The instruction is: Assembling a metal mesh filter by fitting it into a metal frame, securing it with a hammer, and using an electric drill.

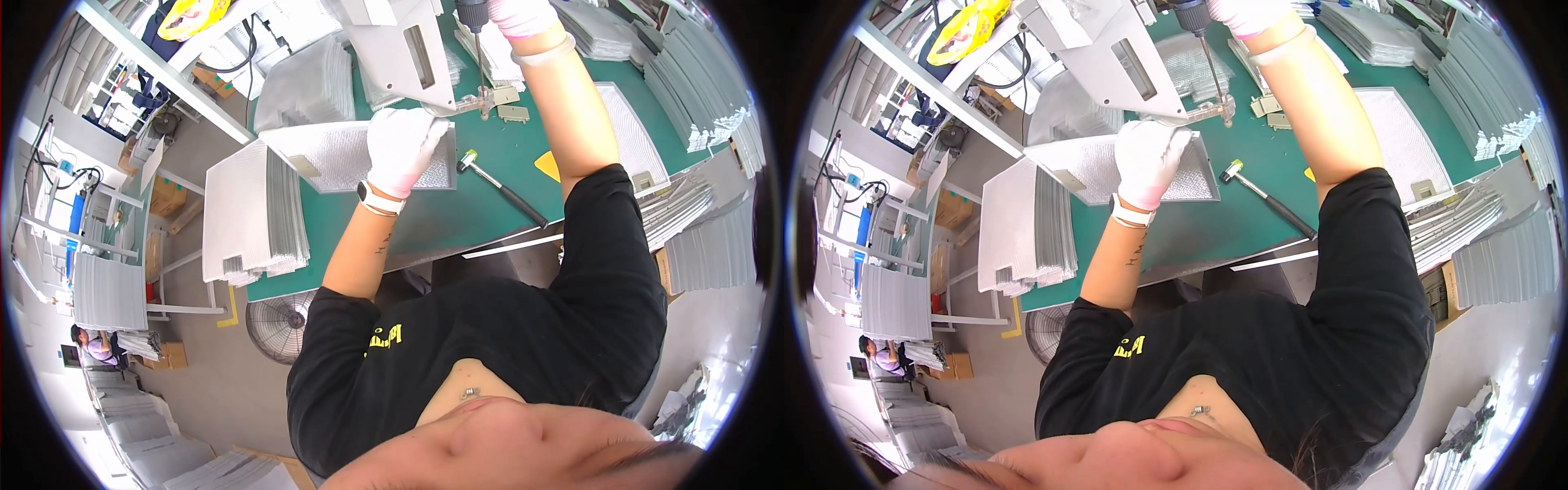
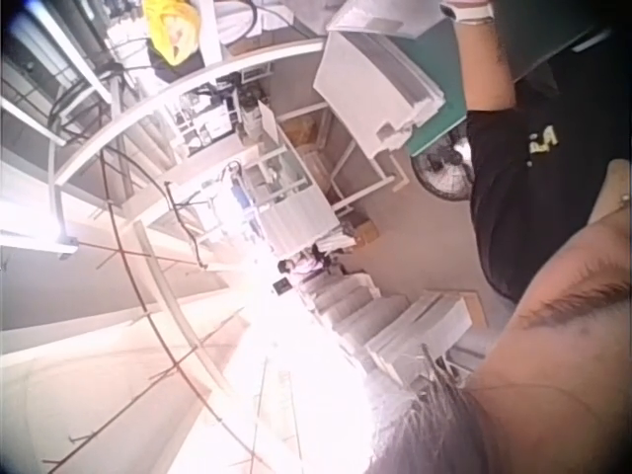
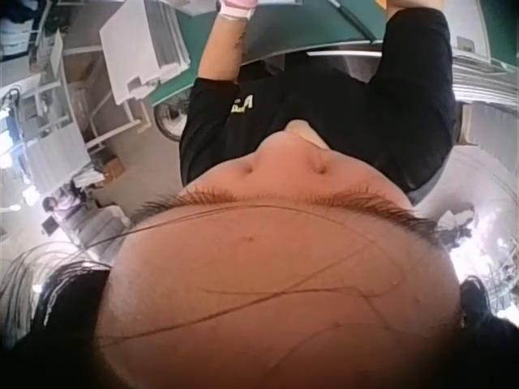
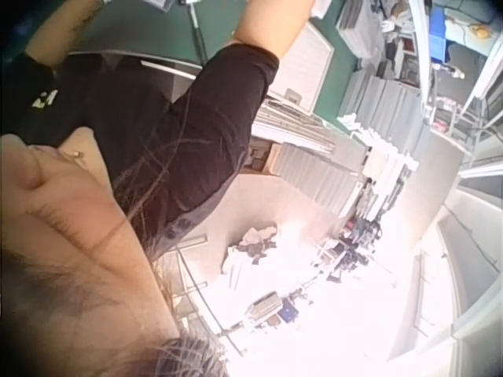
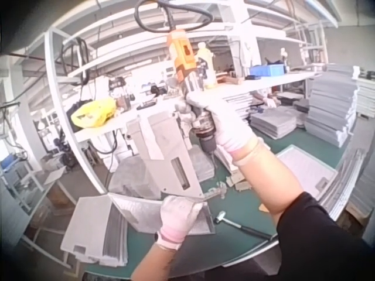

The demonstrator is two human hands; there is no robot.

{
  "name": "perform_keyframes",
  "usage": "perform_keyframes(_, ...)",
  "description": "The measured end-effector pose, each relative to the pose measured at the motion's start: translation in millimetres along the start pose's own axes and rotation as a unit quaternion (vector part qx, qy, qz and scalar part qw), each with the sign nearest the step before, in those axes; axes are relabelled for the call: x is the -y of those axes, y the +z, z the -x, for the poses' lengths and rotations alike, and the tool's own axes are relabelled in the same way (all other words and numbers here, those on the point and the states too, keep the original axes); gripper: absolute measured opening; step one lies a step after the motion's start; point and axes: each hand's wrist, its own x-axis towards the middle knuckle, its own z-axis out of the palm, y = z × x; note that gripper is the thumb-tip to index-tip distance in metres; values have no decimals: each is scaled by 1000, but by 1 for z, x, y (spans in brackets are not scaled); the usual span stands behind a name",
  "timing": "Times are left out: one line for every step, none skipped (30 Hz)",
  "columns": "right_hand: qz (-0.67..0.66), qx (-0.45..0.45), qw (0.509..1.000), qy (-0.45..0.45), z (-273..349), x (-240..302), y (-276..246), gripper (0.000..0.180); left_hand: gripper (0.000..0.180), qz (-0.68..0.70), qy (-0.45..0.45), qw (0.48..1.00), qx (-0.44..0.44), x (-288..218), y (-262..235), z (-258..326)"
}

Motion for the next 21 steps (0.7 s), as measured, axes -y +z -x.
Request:
perform_keyframes(-74,62,995,15,-3,-1,0,17,24,4,-19,1000,-8,0,4,-1)
perform_keyframes(-73,62,995,14,-2,-1,-1,17,24,8,-37,999,-16,1,7,-1)
perform_keyframes(9,18,1000,-4,0,-1,-1,17,24,9,-37,999,-16,1,8,0)
perform_keyframes(90,-26,995,-23,2,1,3,17,23,21,-23,999,-16,-1,4,-4)
perform_keyframes(91,-26,995,-23,4,2,7,17,23,33,-8,999,-16,-2,2,-6)
perform_keyframes(92,-37,995,-15,5,4,11,17,23,34,-8,999,-17,1,5,-5)
perform_keyframes(93,-47,995,-7,7,5,13,17,22,28,-21,999,-24,2,6,-4)
perform_keyframes(94,-47,994,-7,6,5,11,17,22,23,-34,999,-31,2,7,-3)
perform_keyframes(98,-47,994,-23,4,5,6,18,22,24,-34,999,-31,1,8,-3)
perform_keyframes(96,-43,994,-36,2,1,7,18,23,43,-36,998,-20,0,5,-6)
perform_keyframes(93,-41,994,-33,1,-2,7,18,23,62,-37,997,-9,0,2,-7)
perform_keyframes(74,-36,997,-13,2,-4,9,18,23,58,-41,997,-8,2,-1,-4)
perform_keyframes(65,-38,997,1,5,1,11,19,23,47,-32,998,-9,0,0,-7)
perform_keyframes(71,-41,997,-2,6,6,11,19,24,35,-23,999,-10,-2,1,-9)
perform_keyframes(96,-48,994,-16,7,11,10,19,24,42,-20,999,-11,-2,8,-11)
perform_keyframes(111,-49,992,-23,6,8,10,19,24,18,-28,999,-31,1,10,-9)
perform_keyframes(106,-47,993,-19,6,4,9,19,24,-5,-36,998,-50,4,11,-6)
perform_keyframes(119,-38,992,-22,5,1,7,19,24,-10,-40,998,-48,5,10,-1)
perform_keyframes(139,-32,989,-29,5,2,5,19,24,11,-22,999,-34,4,6,-7)
perform_keyframes(141,-34,989,-30,6,3,4,19,24,33,-5,999,-19,3,5,-11)
perform_keyframes(85,-13,996,-3,7,3,4,19,24,35,-4,999,-19,5,7,-11)
